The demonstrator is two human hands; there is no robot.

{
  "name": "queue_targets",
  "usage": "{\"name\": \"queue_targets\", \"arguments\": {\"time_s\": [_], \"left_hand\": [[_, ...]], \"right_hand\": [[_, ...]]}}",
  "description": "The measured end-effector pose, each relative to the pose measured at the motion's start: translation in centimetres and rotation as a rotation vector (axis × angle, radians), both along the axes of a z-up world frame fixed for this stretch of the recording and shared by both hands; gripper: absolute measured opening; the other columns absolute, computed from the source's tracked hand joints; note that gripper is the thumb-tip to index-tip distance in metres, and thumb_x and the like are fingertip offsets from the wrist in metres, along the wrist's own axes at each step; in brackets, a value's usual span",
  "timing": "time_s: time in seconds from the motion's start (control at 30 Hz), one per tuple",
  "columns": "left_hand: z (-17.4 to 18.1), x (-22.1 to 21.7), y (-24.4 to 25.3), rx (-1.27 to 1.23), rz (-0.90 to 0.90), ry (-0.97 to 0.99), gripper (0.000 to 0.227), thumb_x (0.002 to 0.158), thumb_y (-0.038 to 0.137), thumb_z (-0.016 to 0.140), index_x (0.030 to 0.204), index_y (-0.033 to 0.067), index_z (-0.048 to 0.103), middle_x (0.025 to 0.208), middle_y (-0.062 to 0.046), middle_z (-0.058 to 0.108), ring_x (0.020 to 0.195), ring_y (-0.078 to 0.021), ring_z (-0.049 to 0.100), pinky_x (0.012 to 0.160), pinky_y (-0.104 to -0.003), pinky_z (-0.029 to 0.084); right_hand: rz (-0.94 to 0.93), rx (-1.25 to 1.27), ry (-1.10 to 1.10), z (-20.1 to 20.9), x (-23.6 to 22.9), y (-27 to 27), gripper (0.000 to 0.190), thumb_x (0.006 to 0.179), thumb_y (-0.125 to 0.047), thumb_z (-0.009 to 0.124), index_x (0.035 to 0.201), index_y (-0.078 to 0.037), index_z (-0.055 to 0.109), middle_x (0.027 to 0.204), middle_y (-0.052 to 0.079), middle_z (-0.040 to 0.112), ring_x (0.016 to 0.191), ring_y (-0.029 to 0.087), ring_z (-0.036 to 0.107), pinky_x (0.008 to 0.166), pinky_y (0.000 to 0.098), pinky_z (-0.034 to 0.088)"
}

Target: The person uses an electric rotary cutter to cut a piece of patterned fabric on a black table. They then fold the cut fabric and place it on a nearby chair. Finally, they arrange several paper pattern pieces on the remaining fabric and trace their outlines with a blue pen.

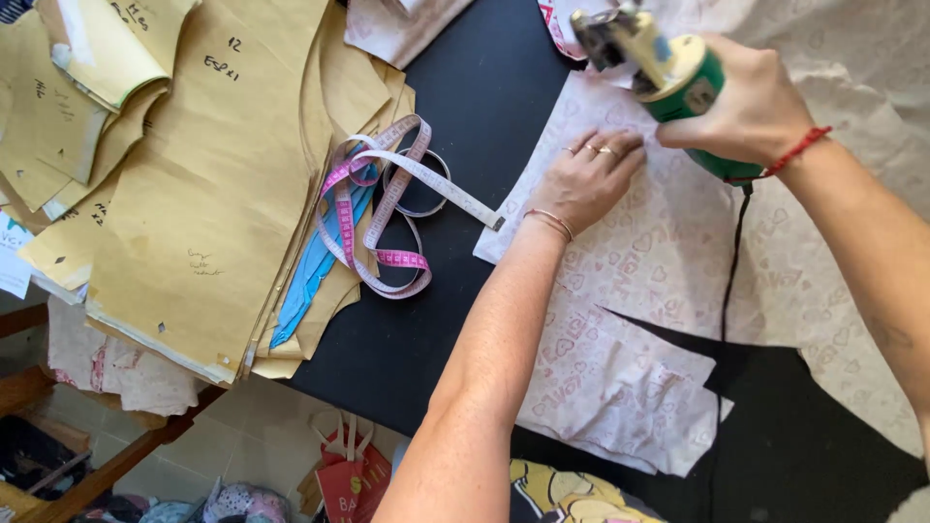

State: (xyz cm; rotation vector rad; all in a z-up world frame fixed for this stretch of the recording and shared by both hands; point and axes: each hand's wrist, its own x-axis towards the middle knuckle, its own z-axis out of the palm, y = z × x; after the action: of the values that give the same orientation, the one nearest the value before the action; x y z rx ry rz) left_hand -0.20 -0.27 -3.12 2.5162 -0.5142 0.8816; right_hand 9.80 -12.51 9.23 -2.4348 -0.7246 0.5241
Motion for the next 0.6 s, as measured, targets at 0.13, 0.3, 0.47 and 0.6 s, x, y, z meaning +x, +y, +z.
{"name": "queue_targets", "arguments": {"time_s": [0.13,0.3,0.47,0.6], "left_hand": [[-0.2,0.0,0.3,0.015,0.012,-0.015,0.013,0.084,0.010,0.049,0.092,0.0117,0.060,0.103,-0.003,0.057,0.094,-0.0160,0.057,0.087,-0.033,0.042],[-1.3,-1.1,-0.4,0.088,0.001,0.063,0.026,0.082,0.006,0.050,0.107,0.0114,0.058,0.118,-0.003,0.050,0.110,-0.0157,0.051,0.092,-0.043,0.038],[3.0,-8.7,-5.8,0.004,-0.084,0.145,0.024,0.081,0.000,0.045,0.098,0.0126,0.056,0.119,-0.005,0.050,0.114,-0.0201,0.047,0.098,-0.051,0.027],[3.8,-14.0,-14.7,0.023,-0.443,0.386,0.022,0.077,0.008,0.051,0.095,0.0145,0.060,0.124,-0.005,0.046,0.119,-0.0224,0.040,0.103,-0.053,0.019]], "right_hand": [[-0.017,0.142,-0.194,1.9,-5.1,-7.5,0.052,0.063,-0.009,0.074,0.107,0.012,0.056,0.096,0.022,0.056,0.083,0.028,0.052,0.071,0.0343,0.040],[-0.468,0.200,0.295,5.8,-16.0,-18.6,0.023,0.070,0.002,0.055,0.092,0.010,0.052,0.088,0.021,0.057,0.081,0.028,0.057,0.076,0.0357,0.048],[-0.762,-0.029,0.244,4.3,-25.3,-32.8,0.043,0.060,0.006,0.066,0.101,0.008,0.052,0.085,0.020,0.059,0.078,0.028,0.058,0.073,0.0373,0.046],[-0.786,-0.594,0.126,2.3,-30.3,-44.5,0.067,0.050,-0.024,0.073,0.113,-0.005,0.061,0.103,0.016,0.062,0.091,0.030,0.055,0.073,0.0387,0.040]]}}
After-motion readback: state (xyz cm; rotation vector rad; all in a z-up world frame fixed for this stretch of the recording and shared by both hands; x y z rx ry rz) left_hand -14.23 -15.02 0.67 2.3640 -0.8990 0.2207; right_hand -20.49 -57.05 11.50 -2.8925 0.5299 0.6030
